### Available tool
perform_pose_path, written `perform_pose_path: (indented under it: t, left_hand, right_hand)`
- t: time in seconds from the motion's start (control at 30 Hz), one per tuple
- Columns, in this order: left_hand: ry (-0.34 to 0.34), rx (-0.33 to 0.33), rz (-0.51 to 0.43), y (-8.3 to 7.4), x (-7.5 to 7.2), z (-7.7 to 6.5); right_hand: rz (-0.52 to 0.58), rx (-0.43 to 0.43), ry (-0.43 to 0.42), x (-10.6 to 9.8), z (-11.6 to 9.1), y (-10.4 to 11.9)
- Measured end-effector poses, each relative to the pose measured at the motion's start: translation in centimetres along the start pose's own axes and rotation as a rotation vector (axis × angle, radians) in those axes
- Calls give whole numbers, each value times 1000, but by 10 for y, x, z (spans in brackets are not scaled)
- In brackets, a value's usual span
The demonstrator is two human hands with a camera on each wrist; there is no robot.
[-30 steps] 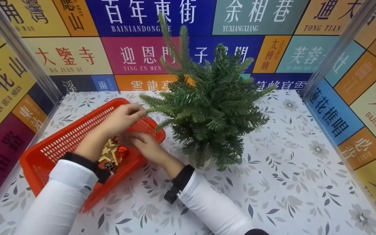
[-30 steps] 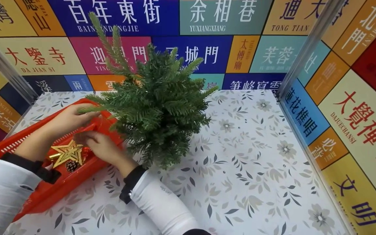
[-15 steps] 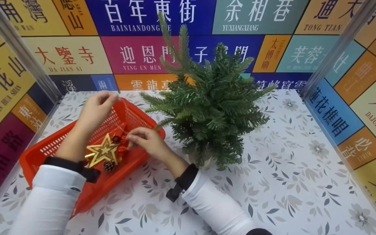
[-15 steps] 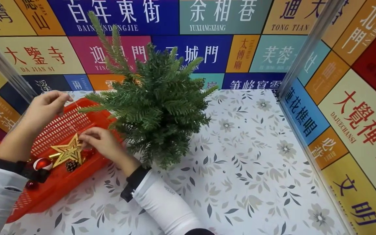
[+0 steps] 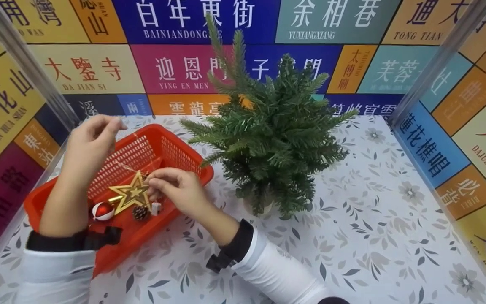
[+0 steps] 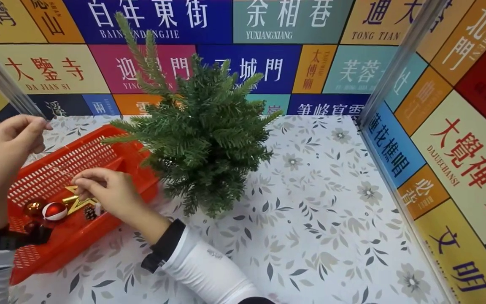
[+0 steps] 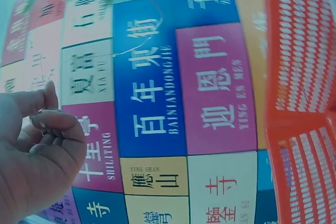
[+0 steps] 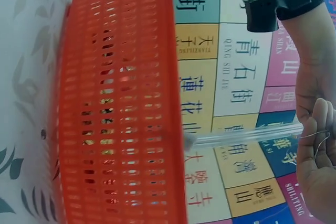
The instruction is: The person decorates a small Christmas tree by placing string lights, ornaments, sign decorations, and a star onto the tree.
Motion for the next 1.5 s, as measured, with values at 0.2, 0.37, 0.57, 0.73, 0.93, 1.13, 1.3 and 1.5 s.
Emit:
perform_pose_path:
  t: [0.2,0.37,0.57,0.73,0.93,1.13,1.3,1.5]
  left_hand:
    - [-36,66,-137,-8,-6,-27]
    - [-33,120,-238,-10,1,-51]
    - [79,222,-415,-1,23,-87]
    - [195,305,-498,10,47,-113]
    - [493,354,-522,22,79,-134]
    - [827,296,-383,24,111,-154]
    - [971,264,-272,32,137,-162]
    - [1086,100,-333,49,167,-169]
  right_hand:
    - [0,-61,34,-5,-20,14]
    - [-167,-272,110,-9,-50,28]
    - [-366,-518,189,-32,-93,36]
    - [-551,-708,218,-65,-123,34]
    - [-740,-891,230,-105,-155,24]
    - [-899,-926,170,-141,-179,8]
    - [-1015,-903,153,-166,-188,-2]
    - [-1085,-862,132,-186,-185,-21]
Point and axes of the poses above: each hand's wrist, its own z-axis towards the middle knuckle, its own x-axis out of the palm, y = z × x, the point moved 3 cm from there along z, towards the middle knuckle, and after that the axes turned 7 degrees about -y, right-handed, at the moved point
